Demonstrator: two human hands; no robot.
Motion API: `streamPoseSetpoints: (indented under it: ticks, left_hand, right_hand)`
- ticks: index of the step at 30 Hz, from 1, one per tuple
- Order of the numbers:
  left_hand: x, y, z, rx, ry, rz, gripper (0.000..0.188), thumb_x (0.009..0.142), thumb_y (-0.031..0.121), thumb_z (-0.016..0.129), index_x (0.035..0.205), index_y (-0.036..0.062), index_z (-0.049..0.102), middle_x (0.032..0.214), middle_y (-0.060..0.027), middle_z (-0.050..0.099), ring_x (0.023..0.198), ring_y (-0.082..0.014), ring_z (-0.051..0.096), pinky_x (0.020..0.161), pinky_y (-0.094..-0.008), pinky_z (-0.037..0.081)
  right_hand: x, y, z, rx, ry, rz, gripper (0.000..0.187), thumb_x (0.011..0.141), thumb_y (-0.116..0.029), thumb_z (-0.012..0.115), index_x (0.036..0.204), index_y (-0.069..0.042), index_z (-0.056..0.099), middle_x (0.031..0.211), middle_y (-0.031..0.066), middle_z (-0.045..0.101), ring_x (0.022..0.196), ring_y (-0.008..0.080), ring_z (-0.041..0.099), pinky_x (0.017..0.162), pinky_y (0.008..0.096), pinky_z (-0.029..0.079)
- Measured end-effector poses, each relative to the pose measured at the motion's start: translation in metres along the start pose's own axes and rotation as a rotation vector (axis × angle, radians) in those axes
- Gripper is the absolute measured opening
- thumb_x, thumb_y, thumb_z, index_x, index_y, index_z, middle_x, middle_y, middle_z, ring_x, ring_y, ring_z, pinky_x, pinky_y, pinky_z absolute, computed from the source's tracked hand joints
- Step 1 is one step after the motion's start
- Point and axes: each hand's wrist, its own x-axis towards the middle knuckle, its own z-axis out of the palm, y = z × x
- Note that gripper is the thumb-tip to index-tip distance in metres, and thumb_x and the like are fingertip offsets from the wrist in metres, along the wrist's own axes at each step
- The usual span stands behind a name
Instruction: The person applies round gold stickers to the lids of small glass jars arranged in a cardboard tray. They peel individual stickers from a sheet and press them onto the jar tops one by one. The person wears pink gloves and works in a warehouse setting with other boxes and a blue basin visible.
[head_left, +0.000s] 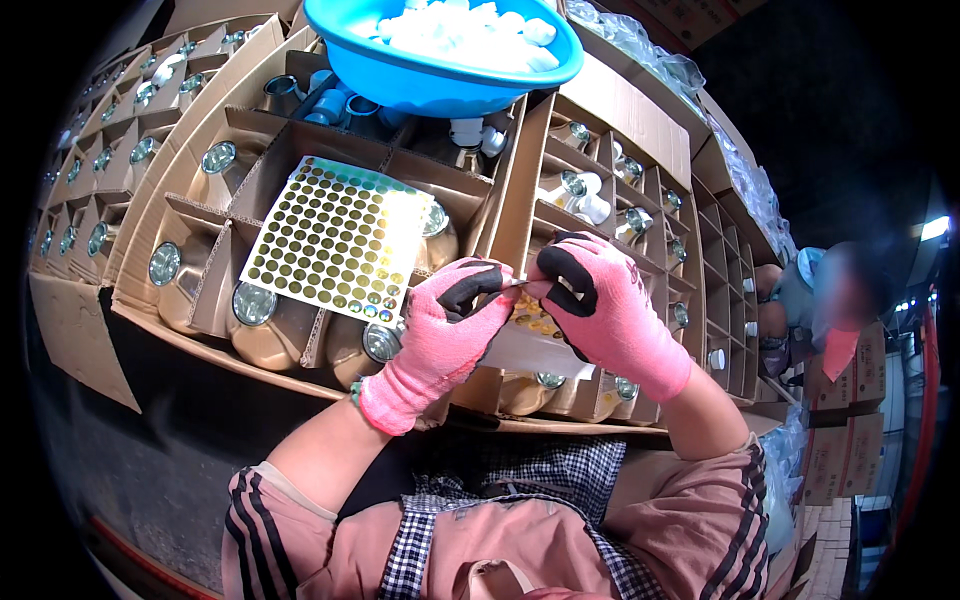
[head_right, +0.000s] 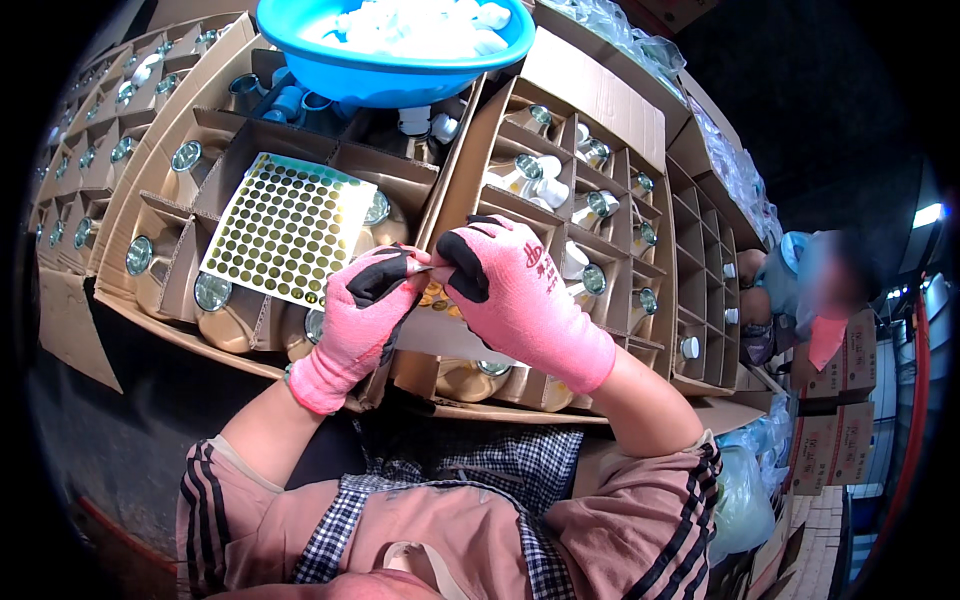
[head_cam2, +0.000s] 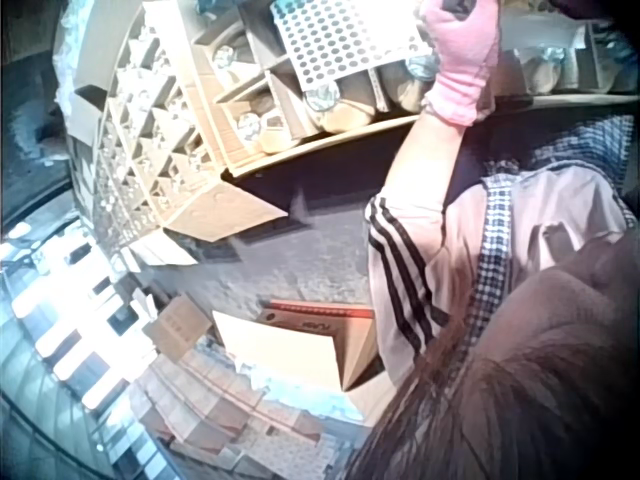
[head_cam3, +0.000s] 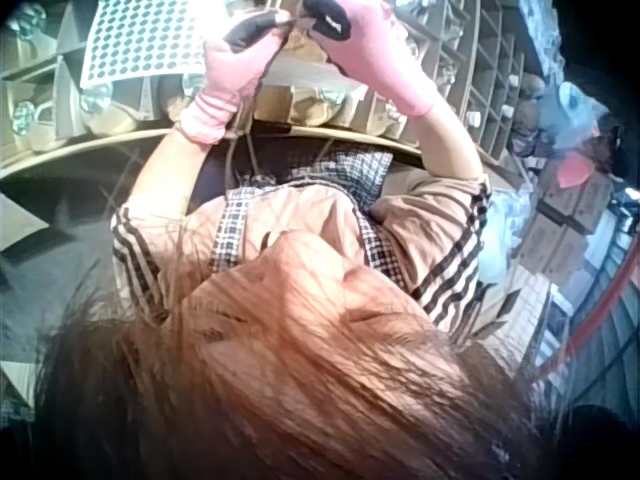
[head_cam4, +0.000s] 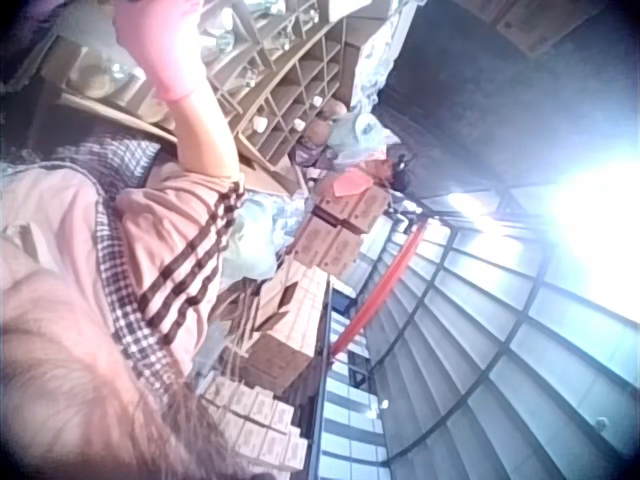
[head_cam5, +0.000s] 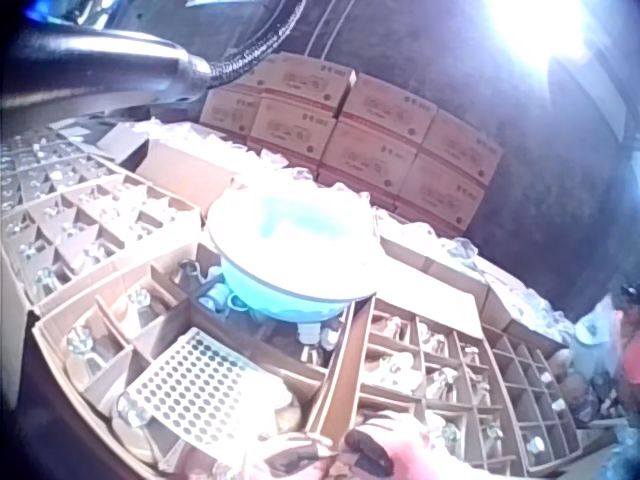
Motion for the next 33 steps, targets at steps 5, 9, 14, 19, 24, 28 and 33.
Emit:
streamPoseSetpoints:
  ticks: [5,9,14,19,24,28,33]
  left_hand:
    - [0.001,0.003,-0.003,0.018,-0.018,-0.016,0.013,0.079,-0.004,0.056,0.092,-0.0025,0.062,0.093,-0.0054,0.061,0.084,-0.0094,0.056,0.076,-0.0215,0.045]
    - [0.0,0.001,-0.001,-0.069,0.047,-0.071,0.015,0.075,0.0,0.062,0.089,-0.0022,0.063,0.086,-0.0081,0.062,0.08,-0.0128,0.058,0.072,-0.0238,0.046]
    - [-0.002,0.003,0.002,-0.165,0.035,-0.15,0.014,0.078,0.001,0.06,0.091,-0.0027,0.06,0.087,-0.0051,0.062,0.08,-0.0085,0.056,0.072,-0.021,0.046]
    - [-0.003,0.008,0.002,-0.203,0.007,-0.156,0.013,0.08,0.002,0.058,0.092,-0.0027,0.059,0.085,-0.0037,0.062,0.079,-0.0068,0.056,0.072,-0.0199,0.046]
    - [-0.002,0.008,0.0,-0.117,-0.015,-0.144,0.012,0.082,0.004,0.056,0.091,-0.0029,0.058,0.081,-0.0027,0.061,0.076,-0.0059,0.054,0.068,-0.0192,0.045]
    - [-0.001,0.014,0.0,-0.066,-0.021,-0.164,0.011,0.083,0.004,0.056,0.091,-0.0031,0.058,0.078,-0.0014,0.06,0.073,-0.0053,0.053,0.065,-0.0189,0.044]
    - [-0.003,0.012,0.002,-0.173,-0.004,-0.165,0.012,0.083,0.005,0.056,0.091,-0.0034,0.058,0.078,-0.0011,0.059,0.072,-0.0049,0.052,0.066,-0.0188,0.043]
  right_hand:
    - [-0.002,-0.002,0.004,-0.102,0.04,-0.015,0.012,0.068,-0.006,0.061,0.077,-0.003,0.053,0.073,0.0111,0.053,0.075,0.0303,0.052,0.068,0.0383,0.04]
    - [0.0,-0.007,0.002,-0.124,0.09,-0.09,0.015,0.067,-0.006,0.063,0.079,-0.004,0.054,0.078,0.0105,0.054,0.079,0.0298,0.052,0.072,0.0385,0.04]
    - [0.0,-0.009,-0.003,-0.105,0.056,-0.06,0.016,0.065,-0.006,0.066,0.079,-0.004,0.058,0.079,0.0094,0.057,0.084,0.0285,0.054,0.076,0.0374,0.042]
    - [-0.001,-0.011,-0.002,-0.135,0.089,-0.03,0.016,0.065,-0.005,0.068,0.077,-0.004,0.058,0.079,0.0099,0.058,0.085,0.0286,0.055,0.077,0.037,0.043]
    - [-0.002,-0.01,-0.002,-0.102,0.058,0.0,0.016,0.064,-0.005,0.067,0.075,-0.003,0.055,0.079,0.0109,0.056,0.085,0.029,0.054,0.077,0.0374,0.043]
    - [-0.005,-0.004,0.006,-0.146,0.116,-0.034,0.018,0.065,-0.007,0.065,0.079,-0.004,0.054,0.082,0.0108,0.054,0.083,0.0304,0.051,0.075,0.0395,0.04]
    - [-0.005,-0.004,0.009,-0.174,0.18,-0.068,0.018,0.066,-0.007,0.064,0.081,-0.005,0.055,0.087,0.012,0.053,0.087,0.0312,0.051,0.078,0.0398,0.04]
